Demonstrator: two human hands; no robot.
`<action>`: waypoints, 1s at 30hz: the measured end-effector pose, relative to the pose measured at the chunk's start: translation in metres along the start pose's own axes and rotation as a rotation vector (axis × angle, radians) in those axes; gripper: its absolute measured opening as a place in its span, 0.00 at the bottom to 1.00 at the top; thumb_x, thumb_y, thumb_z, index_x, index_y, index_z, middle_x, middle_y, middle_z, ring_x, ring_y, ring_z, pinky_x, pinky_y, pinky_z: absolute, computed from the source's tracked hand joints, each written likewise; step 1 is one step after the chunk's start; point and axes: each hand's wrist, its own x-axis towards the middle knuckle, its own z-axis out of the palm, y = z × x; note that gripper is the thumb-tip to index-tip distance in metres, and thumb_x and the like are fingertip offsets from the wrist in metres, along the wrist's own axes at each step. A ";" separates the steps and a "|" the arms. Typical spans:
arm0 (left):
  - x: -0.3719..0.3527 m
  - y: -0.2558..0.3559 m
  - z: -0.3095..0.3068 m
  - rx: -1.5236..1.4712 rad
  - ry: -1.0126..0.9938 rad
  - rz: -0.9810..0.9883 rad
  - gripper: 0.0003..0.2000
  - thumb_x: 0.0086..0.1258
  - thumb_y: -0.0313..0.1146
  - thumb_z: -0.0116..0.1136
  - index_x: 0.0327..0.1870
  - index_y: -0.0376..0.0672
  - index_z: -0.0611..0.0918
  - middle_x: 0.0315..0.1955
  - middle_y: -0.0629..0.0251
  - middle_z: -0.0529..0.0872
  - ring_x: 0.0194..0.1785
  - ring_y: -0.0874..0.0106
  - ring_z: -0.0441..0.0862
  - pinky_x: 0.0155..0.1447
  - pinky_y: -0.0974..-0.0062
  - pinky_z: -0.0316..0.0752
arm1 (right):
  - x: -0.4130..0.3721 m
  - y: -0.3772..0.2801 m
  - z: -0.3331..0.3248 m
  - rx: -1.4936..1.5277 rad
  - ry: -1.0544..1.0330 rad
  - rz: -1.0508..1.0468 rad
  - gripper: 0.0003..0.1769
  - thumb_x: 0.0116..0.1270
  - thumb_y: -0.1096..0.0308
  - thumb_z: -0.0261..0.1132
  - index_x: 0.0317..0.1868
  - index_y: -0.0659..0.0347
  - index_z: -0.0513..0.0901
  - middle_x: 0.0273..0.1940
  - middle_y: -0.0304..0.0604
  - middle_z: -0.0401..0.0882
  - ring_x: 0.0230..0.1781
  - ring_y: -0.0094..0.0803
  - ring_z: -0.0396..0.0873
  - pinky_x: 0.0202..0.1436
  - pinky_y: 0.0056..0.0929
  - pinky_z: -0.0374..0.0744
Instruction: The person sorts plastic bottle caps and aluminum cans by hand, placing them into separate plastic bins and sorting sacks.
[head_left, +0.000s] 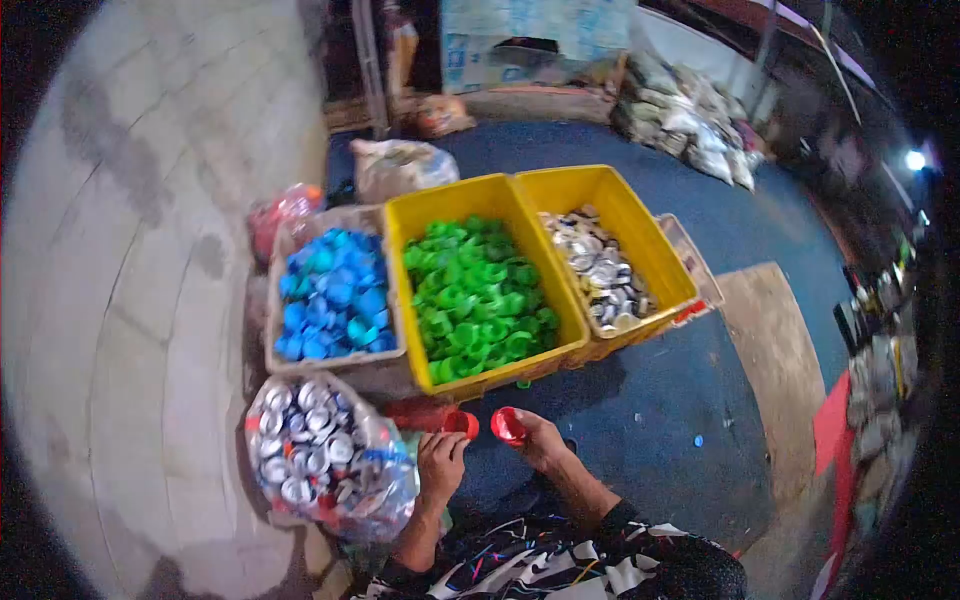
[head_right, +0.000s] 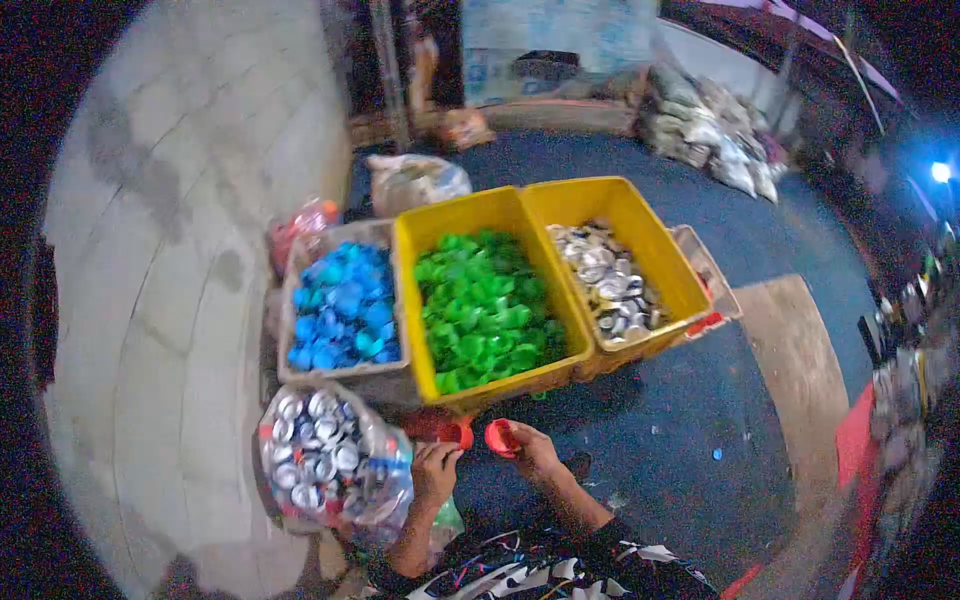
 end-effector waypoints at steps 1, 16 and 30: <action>0.009 0.011 0.016 -0.009 -0.025 0.038 0.04 0.60 0.29 0.64 0.34 0.42 0.84 0.33 0.63 0.86 0.38 0.59 0.79 0.47 0.63 0.72 | -0.001 -0.014 -0.016 0.028 0.007 -0.024 0.17 0.71 0.63 0.60 0.55 0.63 0.77 0.45 0.42 0.83 0.42 0.31 0.83 0.46 0.31 0.82; 0.178 0.219 0.363 -0.213 -0.400 0.453 0.06 0.54 0.26 0.68 0.33 0.44 0.86 0.32 0.64 0.86 0.38 0.61 0.80 0.45 0.64 0.74 | -0.001 -0.290 -0.284 0.209 0.545 -0.391 0.16 0.69 0.57 0.64 0.48 0.60 0.81 0.32 0.34 0.82 0.22 0.20 0.74 0.19 0.20 0.68; 0.340 0.350 0.581 -0.148 -0.486 0.813 0.12 0.55 0.21 0.58 0.42 0.39 0.82 0.38 0.56 0.84 0.43 0.55 0.78 0.51 0.60 0.73 | 0.036 -0.503 -0.350 0.581 0.668 -0.704 0.14 0.68 0.58 0.66 0.45 0.59 0.78 0.32 0.39 0.83 0.26 0.27 0.79 0.29 0.26 0.80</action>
